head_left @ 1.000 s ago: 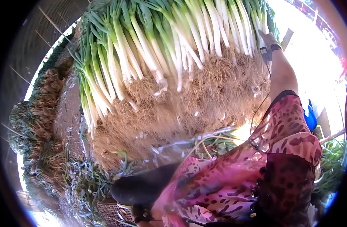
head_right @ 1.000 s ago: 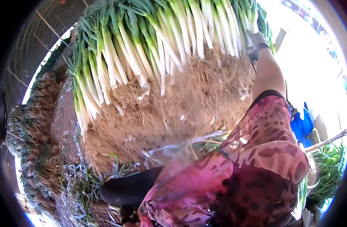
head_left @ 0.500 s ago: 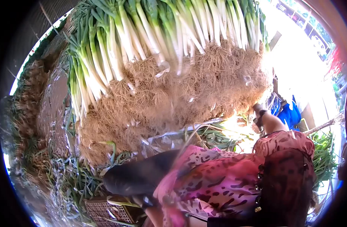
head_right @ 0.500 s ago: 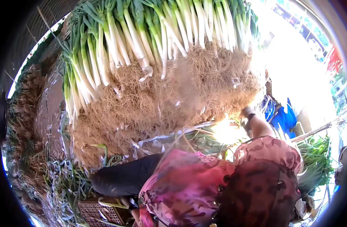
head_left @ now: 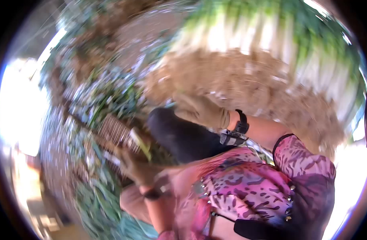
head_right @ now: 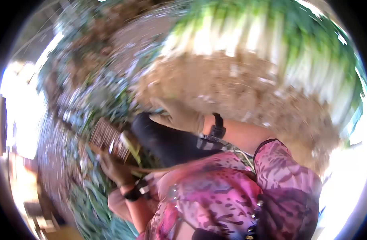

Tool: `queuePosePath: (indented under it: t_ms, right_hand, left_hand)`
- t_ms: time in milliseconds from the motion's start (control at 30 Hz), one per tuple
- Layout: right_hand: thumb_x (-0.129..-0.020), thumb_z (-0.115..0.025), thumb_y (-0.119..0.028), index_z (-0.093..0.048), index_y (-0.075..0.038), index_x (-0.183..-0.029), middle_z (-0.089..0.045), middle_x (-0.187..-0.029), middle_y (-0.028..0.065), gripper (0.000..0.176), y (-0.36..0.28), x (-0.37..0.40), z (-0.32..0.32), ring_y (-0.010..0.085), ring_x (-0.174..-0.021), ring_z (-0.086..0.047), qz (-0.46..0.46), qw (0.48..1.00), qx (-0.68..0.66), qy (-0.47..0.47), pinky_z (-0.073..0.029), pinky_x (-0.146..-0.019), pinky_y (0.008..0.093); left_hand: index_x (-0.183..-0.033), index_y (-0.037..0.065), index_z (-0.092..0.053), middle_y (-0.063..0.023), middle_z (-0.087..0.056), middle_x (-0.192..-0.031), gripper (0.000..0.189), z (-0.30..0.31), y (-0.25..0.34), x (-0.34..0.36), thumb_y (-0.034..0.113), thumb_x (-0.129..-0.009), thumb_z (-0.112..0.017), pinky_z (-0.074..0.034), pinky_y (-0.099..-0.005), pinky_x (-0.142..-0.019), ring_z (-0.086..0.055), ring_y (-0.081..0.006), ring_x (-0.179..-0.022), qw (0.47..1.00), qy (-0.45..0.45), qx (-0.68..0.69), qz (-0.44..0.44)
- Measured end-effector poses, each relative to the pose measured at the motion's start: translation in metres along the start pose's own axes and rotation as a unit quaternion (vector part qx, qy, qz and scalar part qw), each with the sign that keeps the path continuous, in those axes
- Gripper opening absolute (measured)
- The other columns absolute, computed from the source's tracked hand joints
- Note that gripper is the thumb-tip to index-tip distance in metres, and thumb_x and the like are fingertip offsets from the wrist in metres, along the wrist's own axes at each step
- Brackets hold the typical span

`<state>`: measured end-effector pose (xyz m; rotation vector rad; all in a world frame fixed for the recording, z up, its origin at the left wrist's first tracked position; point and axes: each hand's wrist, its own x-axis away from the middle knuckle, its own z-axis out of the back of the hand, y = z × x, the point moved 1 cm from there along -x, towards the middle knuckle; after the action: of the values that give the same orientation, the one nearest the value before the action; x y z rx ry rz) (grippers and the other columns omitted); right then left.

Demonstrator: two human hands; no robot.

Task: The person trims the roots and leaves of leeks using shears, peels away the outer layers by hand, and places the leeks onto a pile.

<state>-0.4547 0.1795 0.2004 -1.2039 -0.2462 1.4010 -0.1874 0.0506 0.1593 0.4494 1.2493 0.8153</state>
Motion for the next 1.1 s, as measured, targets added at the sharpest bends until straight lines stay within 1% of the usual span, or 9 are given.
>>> queuePosePath:
  t_ms: [33, 100, 333, 367, 600, 900, 1000, 1033, 1100]
  right_hand:
    - [-0.096, -0.064, -0.048, -0.05, 0.007, -0.136, -0.065, -0.119, 0.0271, 0.069, -0.013, -0.029, -0.03, 0.0338, -0.113, -0.065, 0.08, 0.996, 0.029, 0.019, -0.052, -0.093, 0.0399]
    - [-0.093, -0.064, -0.057, -0.048, 0.01, -0.136, -0.065, -0.119, 0.0293, 0.081, -0.039, -0.078, -0.088, 0.0363, -0.115, -0.064, 0.231, 0.967, 0.069, 0.08, -0.051, -0.095, 0.0397]
    - [-0.087, -0.069, -0.06, -0.056, -0.004, -0.128, -0.056, -0.097, 0.0043, 0.071, -0.077, -0.118, -0.204, 0.0144, -0.087, -0.055, -0.126, 0.891, -0.299, -0.317, -0.05, -0.077, 0.0302]
    - [-0.089, -0.069, -0.056, -0.056, -0.004, -0.126, -0.055, -0.093, 0.0025, 0.065, -0.077, -0.115, -0.218, 0.0126, -0.084, -0.055, -0.103, 0.898, -0.316, -0.289, -0.049, -0.074, 0.0287]
    - [-0.093, -0.068, -0.025, -0.057, -0.006, -0.097, -0.053, -0.063, -0.0006, 0.022, -0.042, -0.132, -0.315, 0.01, -0.047, -0.051, -0.295, 0.809, -0.391, -0.326, -0.044, -0.044, 0.0255]
    - [-0.094, -0.065, -0.023, -0.057, -0.008, -0.091, -0.05, -0.063, -0.0033, 0.017, -0.025, -0.126, -0.396, 0.0056, -0.046, -0.047, -0.445, 0.763, -0.345, -0.317, -0.045, -0.042, 0.0222]
    - [-0.094, -0.064, -0.019, -0.056, -0.005, -0.098, -0.054, -0.071, -0.0002, 0.017, -0.02, -0.133, -0.404, 0.0066, -0.048, -0.049, -0.404, 0.794, -0.33, -0.313, -0.046, -0.041, 0.0239]
    - [-0.094, -0.063, -0.019, -0.056, -0.005, -0.1, -0.054, -0.071, 0.0001, 0.017, -0.013, -0.131, -0.408, 0.0068, -0.049, -0.049, -0.386, 0.811, -0.313, -0.308, -0.046, -0.041, 0.0238]
    - [-0.094, -0.063, -0.02, -0.055, -0.006, -0.102, -0.053, -0.07, -0.0002, 0.018, -0.002, -0.125, -0.417, 0.007, -0.049, -0.049, -0.334, 0.853, -0.28, -0.287, -0.046, -0.042, 0.0238]
  left_hand:
    - [-0.105, 0.002, -0.059, 0.0039, -0.048, -0.076, 0.01, -0.004, 0.001, 0.01, 0.011, -0.101, -0.055, -0.036, -0.0234, -0.055, -0.042, -0.0052, -0.061, 0.932, 0.076, 0.261, 0.238]
    - [-0.112, 0.002, -0.061, 0.0062, -0.046, -0.074, 0.015, 0.012, 0.007, 0.019, 0.011, -0.102, -0.054, -0.033, -0.0216, -0.054, -0.041, -0.0029, -0.062, 0.956, 0.058, 0.214, 0.193]
    - [-0.128, 0.0, -0.058, -0.0048, -0.072, -0.097, 0.028, 0.057, 0.029, 0.04, 0.011, -0.102, -0.054, -0.051, -0.026, -0.071, -0.06, -0.0088, -0.077, 0.988, -0.008, 0.039, 0.149]
    - [-0.122, 0.002, -0.061, -0.0206, -0.068, -0.084, 0.027, 0.058, 0.026, 0.042, 0.015, -0.098, -0.06, -0.053, -0.041, -0.064, -0.069, -0.0362, -0.071, 0.992, 0.004, 0.008, 0.127]
    - [-0.125, 0.003, -0.062, -0.0216, -0.071, -0.096, 0.045, 0.104, -0.037, 0.026, 0.035, -0.094, -0.07, -0.054, -0.0414, -0.081, -0.071, -0.037, -0.092, 0.922, -0.212, 0.085, 0.312]
    - [-0.135, 0.0, -0.052, -0.0272, -0.063, -0.128, 0.082, 0.279, -0.278, -0.034, 0.054, -0.079, -0.079, -0.052, -0.0456, -0.097, -0.063, -0.0366, -0.118, 0.722, -0.242, -0.421, 0.493]
    - [-0.114, 0.002, -0.066, -0.0215, -0.072, -0.105, 0.041, 0.237, -0.311, -0.018, 0.028, -0.083, -0.072, -0.057, -0.0469, -0.084, -0.071, -0.0368, -0.098, 0.715, -0.228, -0.437, 0.496]
    - [-0.108, 0.006, -0.069, -0.0193, -0.073, -0.095, 0.028, 0.216, -0.317, -0.009, 0.018, -0.084, -0.067, -0.058, -0.0489, -0.078, -0.072, -0.0373, -0.089, 0.809, -0.192, -0.326, 0.45]
    - [-0.114, 0.012, -0.067, -0.0179, -0.072, -0.096, 0.027, 0.147, -0.319, -0.018, 0.016, -0.089, -0.061, -0.057, -0.0493, -0.078, -0.071, -0.0368, -0.088, 0.815, -0.37, -0.283, 0.344]
